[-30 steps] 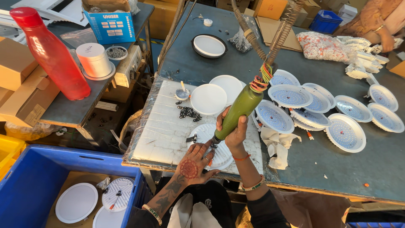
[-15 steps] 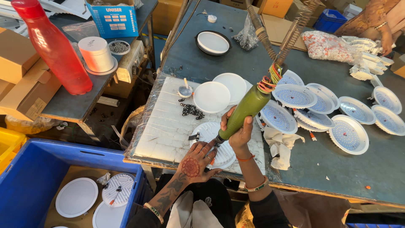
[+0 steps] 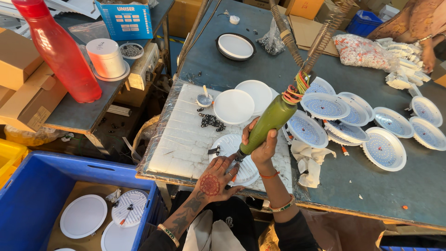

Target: The person places small black components onto white circular LED modules on a workbench. They use a green handheld tool to apply material to the components and repeat this process for several modules.

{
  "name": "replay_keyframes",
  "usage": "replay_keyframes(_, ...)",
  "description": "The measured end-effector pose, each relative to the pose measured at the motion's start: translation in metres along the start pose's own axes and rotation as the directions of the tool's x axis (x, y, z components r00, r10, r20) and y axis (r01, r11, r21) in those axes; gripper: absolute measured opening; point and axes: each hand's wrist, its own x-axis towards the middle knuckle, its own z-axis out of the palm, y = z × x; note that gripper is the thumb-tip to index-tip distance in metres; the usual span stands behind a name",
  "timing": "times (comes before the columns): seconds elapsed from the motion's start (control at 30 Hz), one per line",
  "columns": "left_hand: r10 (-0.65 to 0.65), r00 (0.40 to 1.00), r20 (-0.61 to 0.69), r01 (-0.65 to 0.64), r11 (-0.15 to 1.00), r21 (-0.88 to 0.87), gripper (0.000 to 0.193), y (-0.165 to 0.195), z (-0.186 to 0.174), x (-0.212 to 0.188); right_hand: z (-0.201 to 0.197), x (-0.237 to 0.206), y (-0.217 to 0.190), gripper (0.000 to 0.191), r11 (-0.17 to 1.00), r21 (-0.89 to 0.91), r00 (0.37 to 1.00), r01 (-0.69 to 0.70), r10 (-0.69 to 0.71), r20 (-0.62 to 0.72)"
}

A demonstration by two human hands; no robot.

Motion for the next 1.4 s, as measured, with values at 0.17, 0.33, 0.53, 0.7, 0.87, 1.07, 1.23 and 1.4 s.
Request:
replay_keyframes(0.17, -0.009, 1.0, 0.0, 0.009, 0.999, -0.034, 0.068, 0.0, -0.003, 0.002, -0.003, -0.001, 0.006, 0.07, 1.0, 0.011, 1.0, -0.028, 0.028, -0.004)
replay_keyframes(0.33, -0.03, 1.0, -0.002, 0.029, 0.997, -0.066, 0.069, -0.002, -0.004, 0.004, -0.007, -0.001, 0.008, 0.072, 0.999, 0.011, 0.998, -0.053, 0.053, 0.02)
replay_keyframes(0.53, -0.033, 0.999, 0.008, 0.033, 0.996, -0.082, 0.071, -0.006, 0.002, 0.006, -0.006, 0.003, 0.01, 0.076, 0.997, 0.05, 0.998, -0.058, 0.057, 0.021)
replay_keyframes(0.7, -0.041, 0.999, 0.018, 0.042, 0.994, -0.103, 0.071, -0.01, 0.003, 0.008, -0.007, 0.003, 0.009, 0.078, 0.992, 0.053, 0.991, -0.115, 0.111, 0.07)
replay_keyframes(0.87, -0.029, 1.0, -0.003, 0.028, 0.993, -0.114, 0.07, -0.007, -0.003, 0.01, -0.006, -0.003, 0.012, 0.076, 0.992, 0.091, 0.995, -0.087, 0.083, 0.051)
replay_keyframes(1.07, -0.031, 0.999, -0.014, 0.03, 0.994, -0.103, 0.073, 0.004, -0.013, 0.01, 0.007, -0.002, 0.008, 0.07, 1.0, 0.027, 1.0, 0.011, -0.011, 0.005)
replay_keyframes(1.23, -0.001, 1.0, -0.023, 0.0, 1.0, -0.03, 0.067, 0.011, -0.016, 0.008, 0.005, 0.009, -0.011, 0.067, 0.995, -0.067, 0.997, 0.073, -0.074, -0.023)
replay_keyframes(1.4, 0.0, 1.0, -0.011, 0.0, 1.0, -0.015, 0.068, 0.011, -0.014, 0.006, 0.01, 0.007, -0.019, 0.064, 0.994, -0.082, 0.998, 0.068, -0.068, -0.004)
